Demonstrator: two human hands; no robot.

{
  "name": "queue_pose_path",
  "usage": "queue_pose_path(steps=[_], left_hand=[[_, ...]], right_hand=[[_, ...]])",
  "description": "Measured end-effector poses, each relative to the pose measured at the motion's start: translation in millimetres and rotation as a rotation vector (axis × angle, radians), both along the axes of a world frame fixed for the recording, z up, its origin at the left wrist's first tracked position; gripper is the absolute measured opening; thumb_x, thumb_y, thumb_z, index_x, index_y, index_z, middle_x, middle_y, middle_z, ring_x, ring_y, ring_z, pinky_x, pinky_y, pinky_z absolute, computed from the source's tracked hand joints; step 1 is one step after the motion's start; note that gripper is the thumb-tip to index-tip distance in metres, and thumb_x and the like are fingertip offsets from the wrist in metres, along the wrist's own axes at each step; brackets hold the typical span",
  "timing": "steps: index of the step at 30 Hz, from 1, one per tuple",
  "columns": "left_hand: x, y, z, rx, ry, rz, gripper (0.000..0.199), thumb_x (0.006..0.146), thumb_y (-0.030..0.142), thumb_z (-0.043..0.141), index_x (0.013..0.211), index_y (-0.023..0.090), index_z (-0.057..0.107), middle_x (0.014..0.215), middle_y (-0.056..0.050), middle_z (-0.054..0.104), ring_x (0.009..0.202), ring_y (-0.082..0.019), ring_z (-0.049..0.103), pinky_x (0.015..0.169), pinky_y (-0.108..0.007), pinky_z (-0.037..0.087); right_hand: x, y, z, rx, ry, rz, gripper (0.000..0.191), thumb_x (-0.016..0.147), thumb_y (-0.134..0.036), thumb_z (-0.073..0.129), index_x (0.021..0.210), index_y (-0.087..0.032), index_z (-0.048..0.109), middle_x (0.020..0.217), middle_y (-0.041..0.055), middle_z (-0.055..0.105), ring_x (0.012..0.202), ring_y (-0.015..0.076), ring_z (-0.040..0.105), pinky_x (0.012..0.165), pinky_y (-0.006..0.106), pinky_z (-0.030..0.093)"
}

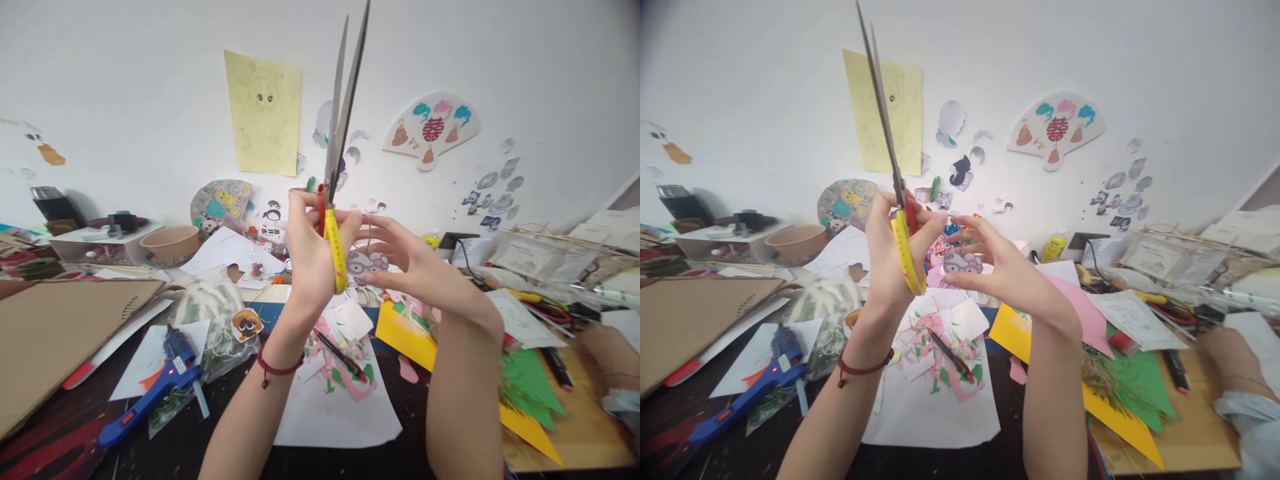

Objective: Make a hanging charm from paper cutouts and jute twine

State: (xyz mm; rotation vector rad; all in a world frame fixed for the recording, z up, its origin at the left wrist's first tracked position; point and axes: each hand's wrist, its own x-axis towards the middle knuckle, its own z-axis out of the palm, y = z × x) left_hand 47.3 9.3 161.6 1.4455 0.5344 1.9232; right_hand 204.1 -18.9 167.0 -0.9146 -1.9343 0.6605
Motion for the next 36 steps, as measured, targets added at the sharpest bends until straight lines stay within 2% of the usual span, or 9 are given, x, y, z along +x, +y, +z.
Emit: queue_pose_path(steps=[3,6,10,16,19,23,29,34,36], left_hand=[[-2,-3,2.8,0.015,-0.041,-0.009,0.039,0.077,0.028,0.079,0.089,0.024,0.042,0.071,0.006,0.056,0.068,-0.010,0.061,0.068,-0.026,0.052],[-6,-8,7.4,-0.004,-0.081,-0.018,0.038,0.079,0.021,0.077,0.086,0.024,0.040,0.069,0.007,0.053,0.064,-0.009,0.058,0.064,-0.025,0.049],[-11,-12,12.3,-0.051,-0.082,-0.039,0.038,0.080,0.014,0.074,0.082,0.023,0.038,0.059,0.010,0.045,0.052,-0.006,0.047,0.057,-0.023,0.044],[-16,-6,10.8,-0.041,-0.042,-0.113,0.035,0.078,0.015,0.075,0.083,0.022,0.041,0.065,0.007,0.056,0.058,-0.007,0.055,0.063,-0.025,0.048],[-17,-7,10.1,0.004,-0.012,-0.165,0.035,0.077,0.015,0.076,0.086,0.022,0.043,0.073,0.005,0.061,0.062,-0.008,0.056,0.063,-0.025,0.049],[-16,-11,11.7,0.092,0.021,-0.198,0.035,0.078,0.016,0.077,0.088,0.022,0.044,0.081,0.003,0.063,0.067,-0.008,0.058,0.060,-0.023,0.046],[-12,-15,11.4,0.139,0.065,-0.172,0.035,0.079,0.021,0.077,0.093,0.024,0.044,0.085,0.002,0.064,0.069,-0.009,0.061,0.057,-0.024,0.045],[-10,-14,8.6,0.197,0.062,-0.163,0.034,0.081,0.020,0.075,0.095,0.025,0.045,0.087,0.003,0.064,0.069,-0.008,0.060,0.058,-0.024,0.043],[-10,-15,7.9,0.213,0.070,-0.129,0.033,0.083,0.020,0.075,0.096,0.025,0.044,0.087,0.003,0.064,0.065,-0.007,0.057,0.058,-0.024,0.043]], right_hand=[[-9,1,-0.3,0.005,0.016,-0.062,0.056,0.078,-0.033,0.079,0.129,-0.028,0.056,0.132,0.0084,0.060,0.122,0.0239,0.057,0.086,0.036,0.057],[-13,5,-1.2,-0.029,0.094,-0.075,0.034,0.082,-0.037,0.075,0.112,-0.023,0.066,0.109,0.0068,0.069,0.095,0.0184,0.066,0.068,0.028,0.056],[-11,9,-1.7,0.076,0.253,-0.157,0.019,0.081,-0.038,0.076,0.089,-0.020,0.074,0.085,0.0024,0.068,0.068,0.0100,0.058,0.058,0.023,0.048],[-7,5,0.1,0.334,0.344,-0.277,0.015,0.080,-0.039,0.077,0.082,-0.024,0.076,0.080,0.0022,0.071,0.073,0.0145,0.063,0.067,0.029,0.050],[-7,2,1.2,0.379,0.380,-0.295,0.017,0.082,-0.043,0.074,0.080,-0.026,0.076,0.078,0.0024,0.071,0.071,0.0157,0.063,0.062,0.029,0.049],[-8,-2,3.3,0.389,0.408,-0.296,0.024,0.087,-0.045,0.068,0.076,-0.024,0.074,0.069,0.0016,0.066,0.060,0.0128,0.057,0.053,0.028,0.044],[-6,-4,4.8,0.391,0.421,-0.237,0.018,0.085,-0.039,0.072,0.076,-0.024,0.075,0.064,-0.0008,0.063,0.050,0.0094,0.050,0.048,0.027,0.040],[-4,-9,5.1,0.269,0.271,-0.189,0.019,0.081,-0.040,0.076,0.091,-0.025,0.078,0.081,0.0019,0.071,0.064,0.0111,0.059,0.057,0.026,0.047],[-6,-11,5.2,0.217,0.218,-0.159,0.017,0.078,-0.036,0.079,0.090,-0.025,0.077,0.084,0.0019,0.071,0.068,0.0120,0.060,0.060,0.027,0.049]])
